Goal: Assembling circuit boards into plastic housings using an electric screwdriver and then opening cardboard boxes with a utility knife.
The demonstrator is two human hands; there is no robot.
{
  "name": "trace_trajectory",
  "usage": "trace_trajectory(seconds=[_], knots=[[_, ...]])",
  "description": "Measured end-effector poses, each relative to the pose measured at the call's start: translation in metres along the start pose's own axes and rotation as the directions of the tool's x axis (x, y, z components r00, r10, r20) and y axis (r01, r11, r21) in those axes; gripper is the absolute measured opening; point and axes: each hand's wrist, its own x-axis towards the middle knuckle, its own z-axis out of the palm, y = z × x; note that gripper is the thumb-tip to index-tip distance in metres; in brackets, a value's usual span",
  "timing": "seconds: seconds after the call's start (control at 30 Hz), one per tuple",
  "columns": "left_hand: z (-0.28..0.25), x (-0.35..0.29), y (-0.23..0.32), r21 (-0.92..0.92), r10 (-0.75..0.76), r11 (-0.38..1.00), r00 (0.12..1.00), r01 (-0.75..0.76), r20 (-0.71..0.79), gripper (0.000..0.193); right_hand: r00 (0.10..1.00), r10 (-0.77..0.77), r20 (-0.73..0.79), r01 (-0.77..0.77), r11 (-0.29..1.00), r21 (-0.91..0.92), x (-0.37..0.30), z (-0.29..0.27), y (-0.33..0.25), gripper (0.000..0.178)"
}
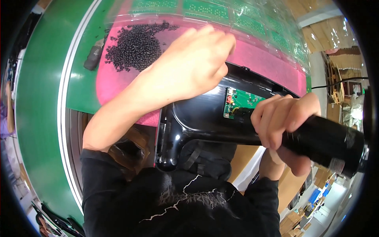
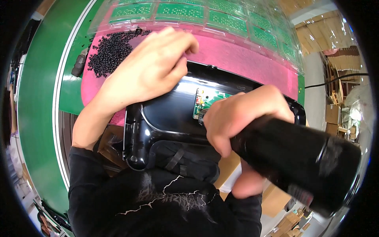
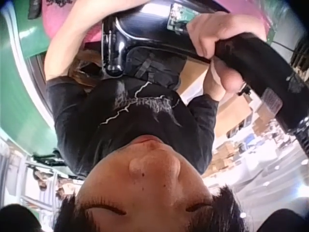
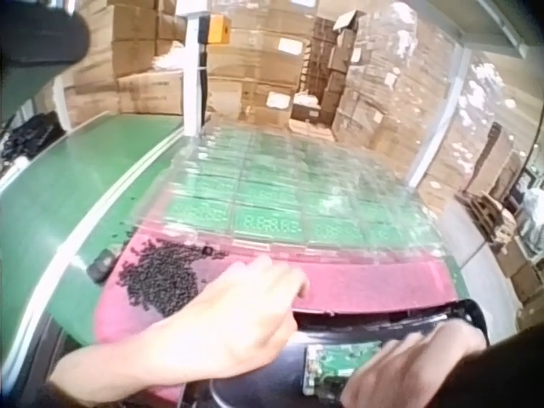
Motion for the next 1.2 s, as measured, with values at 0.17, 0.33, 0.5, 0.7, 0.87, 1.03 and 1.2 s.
trace_trajectory(seconds=[0.17, 0.33, 0.5, 0.7, 0.87, 1.03, 1.2], knots=[[0.006, -0.009, 0.002, 0.012, 0.014, 1.0, 0.993, -0.016, 0.121, 0.016, 0.863, -0.002, -0.506, -0.058, 0.993, -0.104, -0.015, 0.035, -0.003, 0.046], [0.008, -0.012, 0.003, 0.038, 0.048, 0.998, 0.994, -0.052, 0.093, 0.017, 0.906, 0.008, -0.423, -0.038, 0.997, -0.062, -0.018, 0.037, -0.005, 0.049], [0.007, -0.007, 0.005, 0.089, 0.046, 0.994, 0.981, -0.063, 0.188, 0.017, 0.82, 0.144, -0.555, -0.064, 0.985, 0.161, -0.013, 0.017, -0.021, 0.036], [-0.007, -0.009, 0.02, 0.061, -0.073, 0.997, 0.902, 0.052, 0.426, 0.019, 0.533, 0.329, -0.78, 0.139, 0.874, 0.465, -0.039, -0.045, -0.067, 0.033], [-0.042, -0.032, 0.044, 0.04, -0.071, 0.997, 0.975, 0.064, 0.209, 0.015, 0.501, -0.247, -0.829, 0.148, 0.969, -0.199, -0.06, -0.014, -0.104, 0.042], [-0.108, -0.105, 0.069, 0.123, -0.263, 0.951, 0.953, 0.282, -0.151, 0.034, 0.211, -0.952, -0.224, 0.356, 0.288, -0.889, -0.077, -0.025, -0.138, 0.02], [-0.145, -0.207, 0.07, -0.514, -0.671, 0.678, 0.158, 0.525, -0.724, 0.04, 0.665, -0.681, -0.306, -0.091, 0.333, -0.939, -0.017, -0.061, -0.078, 0.033]])
